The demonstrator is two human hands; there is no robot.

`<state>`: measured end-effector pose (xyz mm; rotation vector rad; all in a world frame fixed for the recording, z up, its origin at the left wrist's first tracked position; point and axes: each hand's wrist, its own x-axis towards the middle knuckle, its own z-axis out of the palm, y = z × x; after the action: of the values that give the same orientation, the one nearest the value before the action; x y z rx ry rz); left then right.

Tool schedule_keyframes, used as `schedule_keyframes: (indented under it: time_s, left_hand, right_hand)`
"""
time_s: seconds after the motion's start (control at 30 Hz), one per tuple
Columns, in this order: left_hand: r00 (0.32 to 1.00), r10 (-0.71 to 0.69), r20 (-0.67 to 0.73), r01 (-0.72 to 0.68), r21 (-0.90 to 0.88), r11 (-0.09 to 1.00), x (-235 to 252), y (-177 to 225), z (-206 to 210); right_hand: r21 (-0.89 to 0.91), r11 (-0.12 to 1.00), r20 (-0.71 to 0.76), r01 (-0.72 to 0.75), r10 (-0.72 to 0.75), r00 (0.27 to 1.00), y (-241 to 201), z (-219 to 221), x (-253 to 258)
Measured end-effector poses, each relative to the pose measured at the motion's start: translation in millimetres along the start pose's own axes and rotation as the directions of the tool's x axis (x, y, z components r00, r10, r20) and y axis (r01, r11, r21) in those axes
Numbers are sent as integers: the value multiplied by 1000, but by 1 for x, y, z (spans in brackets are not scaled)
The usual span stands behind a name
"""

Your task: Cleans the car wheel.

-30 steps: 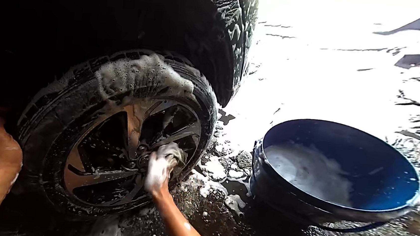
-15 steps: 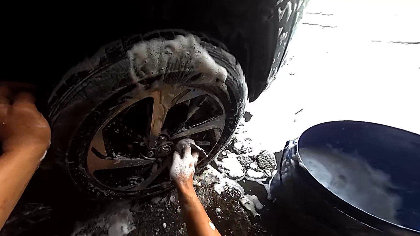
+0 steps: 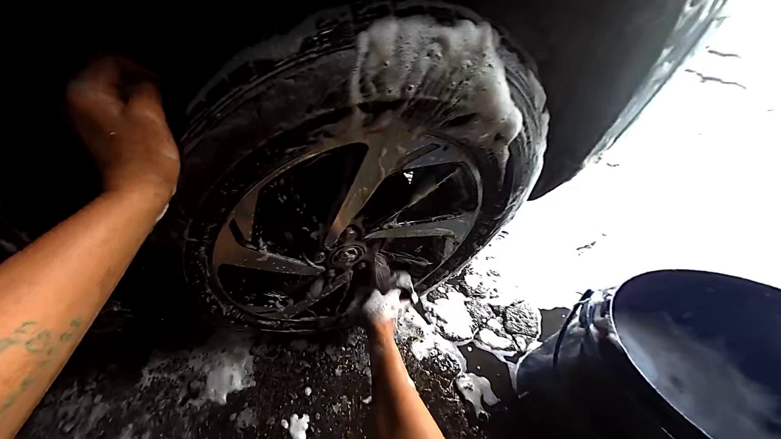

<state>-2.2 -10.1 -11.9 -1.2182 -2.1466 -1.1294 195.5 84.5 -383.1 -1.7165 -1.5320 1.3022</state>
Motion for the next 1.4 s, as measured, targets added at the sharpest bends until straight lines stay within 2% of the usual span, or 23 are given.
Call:
schedule_keyframes:
  time_s: [0.1,0.13,0.17,0.2,0.27,0.33,0.4,0.47,0.57,0.7,0.8,0.9,0.97,1.0,1.07,1.17,1.27,1.33,1.4]
  left_hand:
    - [1000,13,-15,-13,26,1000,0,2,0]
    - [1000,20,-21,-19,27,999,1,2,0]
    - [999,23,-26,-23,19,1000,3,2,1]
    - [999,23,-30,-23,13,1000,3,1,1]
    - [999,25,-30,-24,16,1000,3,-2,1]
    - [999,27,-23,-27,17,999,4,-3,1]
    - [1000,20,-19,-20,6,1000,4,-3,0]
    - [999,29,-27,-30,-17,999,7,-4,1]
    - [998,53,-42,-54,-39,998,8,-5,4]
    - [995,77,-71,-78,-21,997,10,-6,5]
    - [995,89,-33,-90,-18,996,8,-10,6]
    - [997,74,-23,-74,-15,997,7,-7,4]
    - [997,75,-26,-75,-5,997,5,-6,5]
    - [997,77,-31,-77,5,997,6,-7,4]
    - [997,73,-4,-72,26,997,3,-10,2]
    - [990,138,6,-138,36,990,13,-25,2]
    - [987,153,58,-158,87,984,15,-34,1]
    - [992,96,88,-111,183,977,10,-31,1]
    - [993,105,47,-112,184,976,9,-29,2]
  right_hand:
    - [-83,994,70,-70,76,995,28,13,-7]
    - [-84,996,28,-17,20,999,28,16,-16]
    - [-108,990,-40,92,-96,995,22,18,-28]
    - [-142,966,-97,215,-230,968,11,15,-42]
    - [-286,860,-134,422,-472,872,-9,3,-53]
    - [-435,743,-123,508,-608,784,-7,-14,-35]
    - [-571,637,-34,519,-649,760,12,-23,-8]
    - [-627,608,33,487,-603,797,34,-15,8]
    - [-616,684,9,390,-489,872,74,16,9]
    - [-446,872,74,201,-188,979,63,58,-15]
    - [-317,946,239,66,13,971,48,76,-28]
    - [-45,998,311,44,-28,950,55,82,-29]
    - [253,966,298,53,-130,946,78,95,-48]
    - [338,941,293,16,-122,948,96,108,-65]
    - [329,942,303,-61,-44,952,124,121,-94]
    - [305,948,113,-87,55,992,92,97,-93]
    - [265,961,-37,-76,89,995,62,72,-55]
    - [234,961,-32,-145,157,987,57,75,-38]
    - [163,964,52,-208,203,978,65,89,-33]
